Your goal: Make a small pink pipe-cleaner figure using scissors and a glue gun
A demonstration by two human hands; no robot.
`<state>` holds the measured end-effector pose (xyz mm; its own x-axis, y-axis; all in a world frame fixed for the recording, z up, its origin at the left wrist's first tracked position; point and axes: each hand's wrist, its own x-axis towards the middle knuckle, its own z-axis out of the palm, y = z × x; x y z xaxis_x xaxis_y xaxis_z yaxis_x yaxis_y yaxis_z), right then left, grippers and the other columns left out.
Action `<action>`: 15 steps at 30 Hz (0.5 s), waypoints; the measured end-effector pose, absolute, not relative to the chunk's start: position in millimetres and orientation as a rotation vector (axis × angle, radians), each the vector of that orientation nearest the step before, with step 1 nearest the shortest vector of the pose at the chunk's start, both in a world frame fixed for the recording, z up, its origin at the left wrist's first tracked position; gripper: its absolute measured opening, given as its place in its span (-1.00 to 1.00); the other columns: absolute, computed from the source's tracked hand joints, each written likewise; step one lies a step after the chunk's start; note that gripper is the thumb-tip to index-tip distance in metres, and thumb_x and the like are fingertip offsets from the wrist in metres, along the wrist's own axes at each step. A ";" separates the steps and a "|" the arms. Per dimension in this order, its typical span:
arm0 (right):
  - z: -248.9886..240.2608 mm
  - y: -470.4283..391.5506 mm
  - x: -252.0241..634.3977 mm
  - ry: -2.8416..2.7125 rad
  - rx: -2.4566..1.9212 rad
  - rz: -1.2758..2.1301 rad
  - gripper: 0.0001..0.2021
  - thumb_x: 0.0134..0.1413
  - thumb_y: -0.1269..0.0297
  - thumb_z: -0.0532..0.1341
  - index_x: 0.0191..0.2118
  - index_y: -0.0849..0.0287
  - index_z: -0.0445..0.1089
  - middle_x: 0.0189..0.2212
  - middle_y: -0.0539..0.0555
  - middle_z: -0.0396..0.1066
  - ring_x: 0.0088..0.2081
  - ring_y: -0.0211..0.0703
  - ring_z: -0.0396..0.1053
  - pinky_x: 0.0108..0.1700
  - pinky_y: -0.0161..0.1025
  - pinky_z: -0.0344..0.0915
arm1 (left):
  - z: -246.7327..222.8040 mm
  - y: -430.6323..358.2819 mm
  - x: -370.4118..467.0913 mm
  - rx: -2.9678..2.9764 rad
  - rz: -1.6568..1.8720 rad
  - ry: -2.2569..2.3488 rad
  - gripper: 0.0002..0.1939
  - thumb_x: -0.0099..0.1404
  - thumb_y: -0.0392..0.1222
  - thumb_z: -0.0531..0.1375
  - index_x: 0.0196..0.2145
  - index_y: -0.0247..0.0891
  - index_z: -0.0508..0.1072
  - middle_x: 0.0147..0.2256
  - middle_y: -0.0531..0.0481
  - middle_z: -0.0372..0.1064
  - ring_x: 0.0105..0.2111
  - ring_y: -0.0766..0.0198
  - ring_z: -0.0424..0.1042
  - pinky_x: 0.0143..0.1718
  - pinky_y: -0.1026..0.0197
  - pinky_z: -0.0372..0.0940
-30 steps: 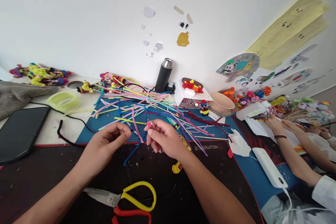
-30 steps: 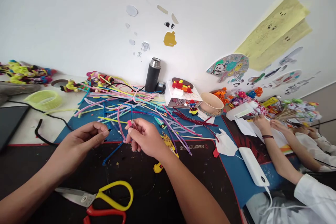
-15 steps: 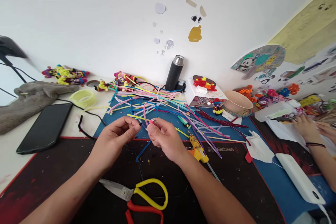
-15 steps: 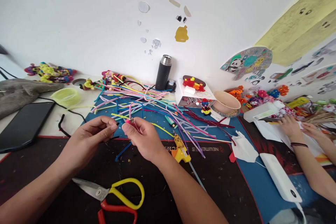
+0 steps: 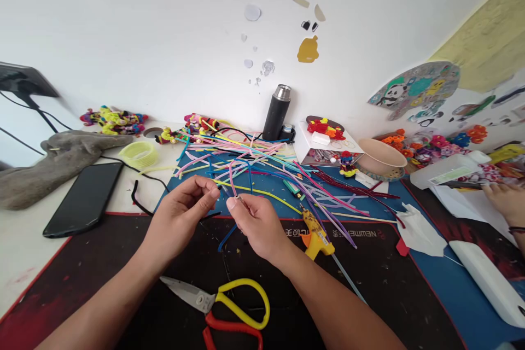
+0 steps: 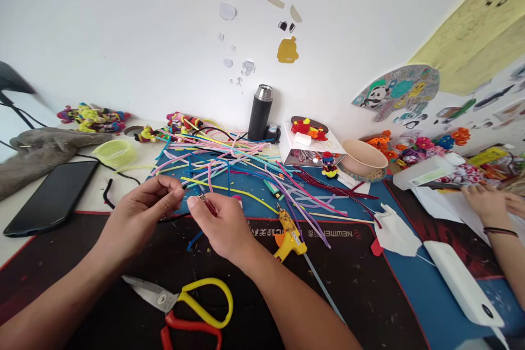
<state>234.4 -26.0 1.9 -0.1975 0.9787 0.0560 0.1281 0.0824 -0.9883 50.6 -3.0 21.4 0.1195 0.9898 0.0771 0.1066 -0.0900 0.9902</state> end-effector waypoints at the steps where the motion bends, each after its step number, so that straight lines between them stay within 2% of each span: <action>1: 1.2 -26.0 235.5 -1.500 -1.166 1.209 -0.37 0.41 -0.32 0.18 -0.50 0.06 0.08 -0.56 -0.11 0.01 -0.46 -0.25 -0.02 -0.40 -0.21 -0.07 | 20.8 -2.9 50.8 1.409 1.129 1.155 -0.55 0.28 0.28 0.44 -0.29 -0.16 0.52 -0.33 0.03 0.44 -0.36 0.20 0.37 -0.32 0.20 0.33; 7: -6.0 -23.1 248.0 -1.518 -1.203 1.125 -0.41 0.42 -0.24 0.17 -0.49 0.06 0.07 -0.53 -0.12 -0.01 -0.44 -0.25 -0.03 -0.37 -0.20 -0.07 | 18.5 -5.7 53.0 1.480 1.103 1.135 -0.64 0.36 0.20 0.41 -0.28 -0.15 0.53 -0.32 0.04 0.44 -0.36 0.22 0.37 -0.32 0.21 0.32; 15: -3.9 -25.7 256.2 -1.568 -1.153 1.193 -0.45 0.45 -0.22 0.20 -0.44 0.07 0.13 -0.48 -0.12 0.04 -0.41 -0.24 0.02 -0.34 -0.21 -0.01 | 13.8 -7.7 52.5 1.582 1.074 1.138 -0.68 0.39 0.14 0.39 -0.25 -0.17 0.56 -0.35 0.03 0.47 -0.35 0.21 0.41 -0.30 0.21 0.35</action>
<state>256.2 -25.7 -3.9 -0.2316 0.9692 0.0839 0.1781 0.1270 -0.9758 52.5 -7.7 13.8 0.2047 0.9678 0.1465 0.2018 -0.1882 0.9612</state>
